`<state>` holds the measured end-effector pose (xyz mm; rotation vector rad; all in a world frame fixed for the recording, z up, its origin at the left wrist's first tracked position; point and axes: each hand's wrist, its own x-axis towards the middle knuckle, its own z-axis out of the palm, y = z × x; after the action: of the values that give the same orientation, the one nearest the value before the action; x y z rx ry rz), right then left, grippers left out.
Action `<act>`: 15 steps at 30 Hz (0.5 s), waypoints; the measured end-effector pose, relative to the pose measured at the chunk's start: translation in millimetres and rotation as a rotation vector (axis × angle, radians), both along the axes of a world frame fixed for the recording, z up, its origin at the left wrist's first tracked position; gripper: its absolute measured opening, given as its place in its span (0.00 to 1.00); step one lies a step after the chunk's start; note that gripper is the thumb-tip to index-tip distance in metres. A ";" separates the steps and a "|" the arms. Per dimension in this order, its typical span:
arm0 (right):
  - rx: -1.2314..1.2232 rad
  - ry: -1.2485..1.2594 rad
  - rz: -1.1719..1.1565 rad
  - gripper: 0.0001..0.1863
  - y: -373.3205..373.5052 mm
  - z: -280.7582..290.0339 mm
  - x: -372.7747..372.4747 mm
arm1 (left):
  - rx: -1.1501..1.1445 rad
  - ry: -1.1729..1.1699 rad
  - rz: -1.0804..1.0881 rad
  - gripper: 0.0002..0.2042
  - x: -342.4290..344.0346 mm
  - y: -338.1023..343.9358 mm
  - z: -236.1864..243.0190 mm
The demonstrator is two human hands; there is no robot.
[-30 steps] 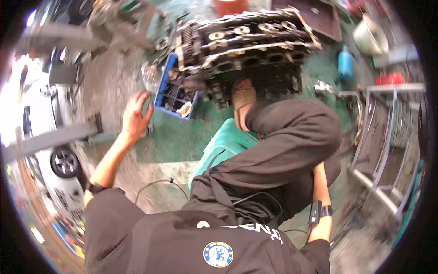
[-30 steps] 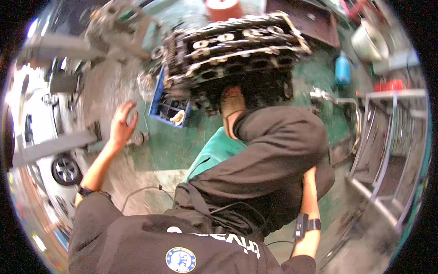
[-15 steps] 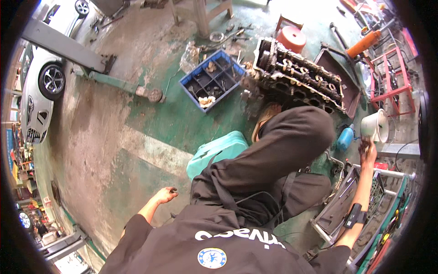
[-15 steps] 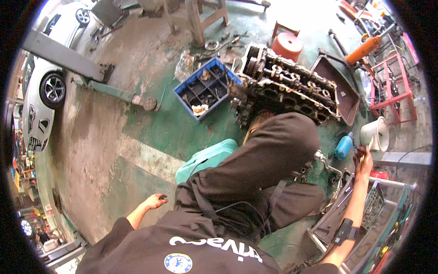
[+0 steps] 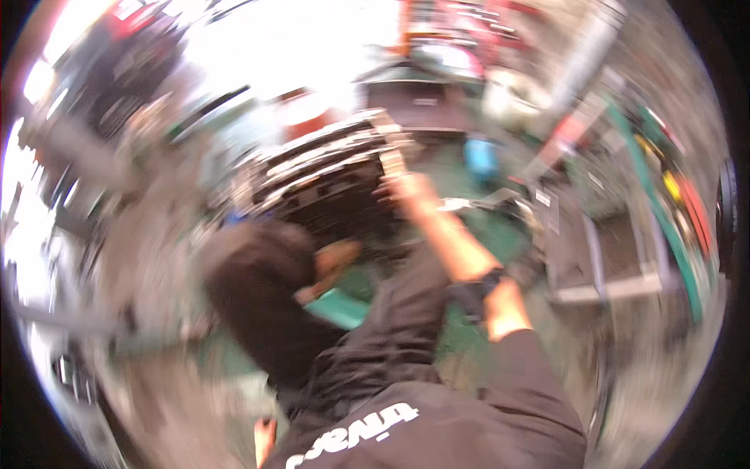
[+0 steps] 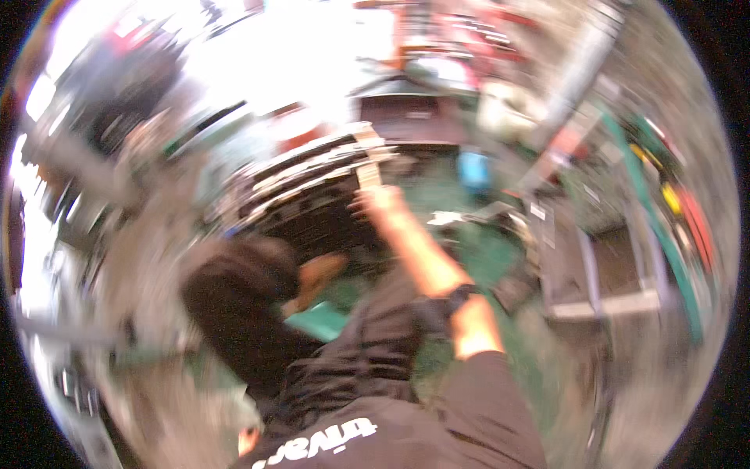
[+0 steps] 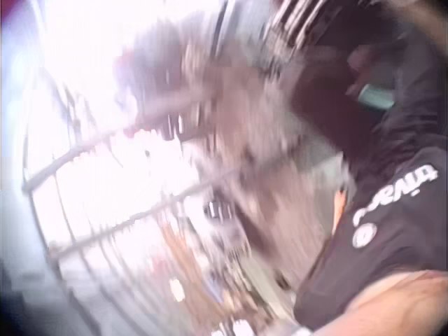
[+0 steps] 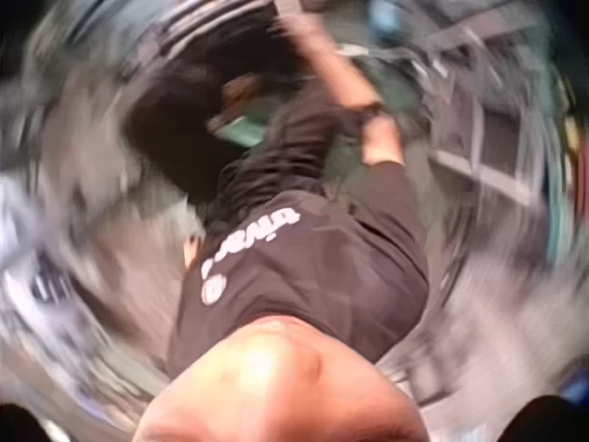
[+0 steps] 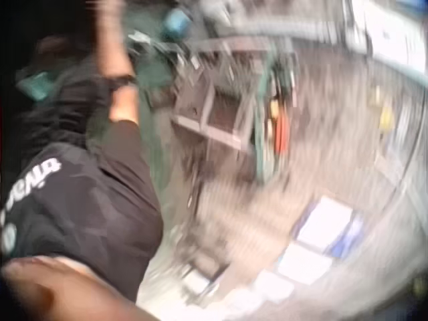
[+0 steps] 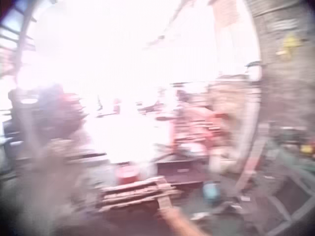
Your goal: The person sits on the floor and uses a wrench to loosen bolts on a cylinder head assembly. They put on gloves, then continue tightening bolts on the camshaft area with the wrench.
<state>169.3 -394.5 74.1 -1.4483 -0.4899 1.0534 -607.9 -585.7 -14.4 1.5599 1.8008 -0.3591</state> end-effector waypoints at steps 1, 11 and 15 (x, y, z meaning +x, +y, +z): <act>-0.127 -0.053 -0.080 0.16 -0.4 -17.5 0.7 | 0.102 -0.059 -0.083 0.19 2.9 14.0 -6.1; -0.193 0.229 -0.566 0.15 -151.8 -58.7 89.1 | 0.016 0.164 -0.399 0.28 34.4 282.3 143.3; -0.121 0.176 -0.737 0.16 -222.7 -74.3 121.8 | 0.303 0.150 -0.355 0.28 114.2 367.7 231.3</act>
<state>291.2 -617.2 -0.2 -1.4513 0.2384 0.6056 -493.7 -218.0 216.9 2.1267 1.7466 -0.3904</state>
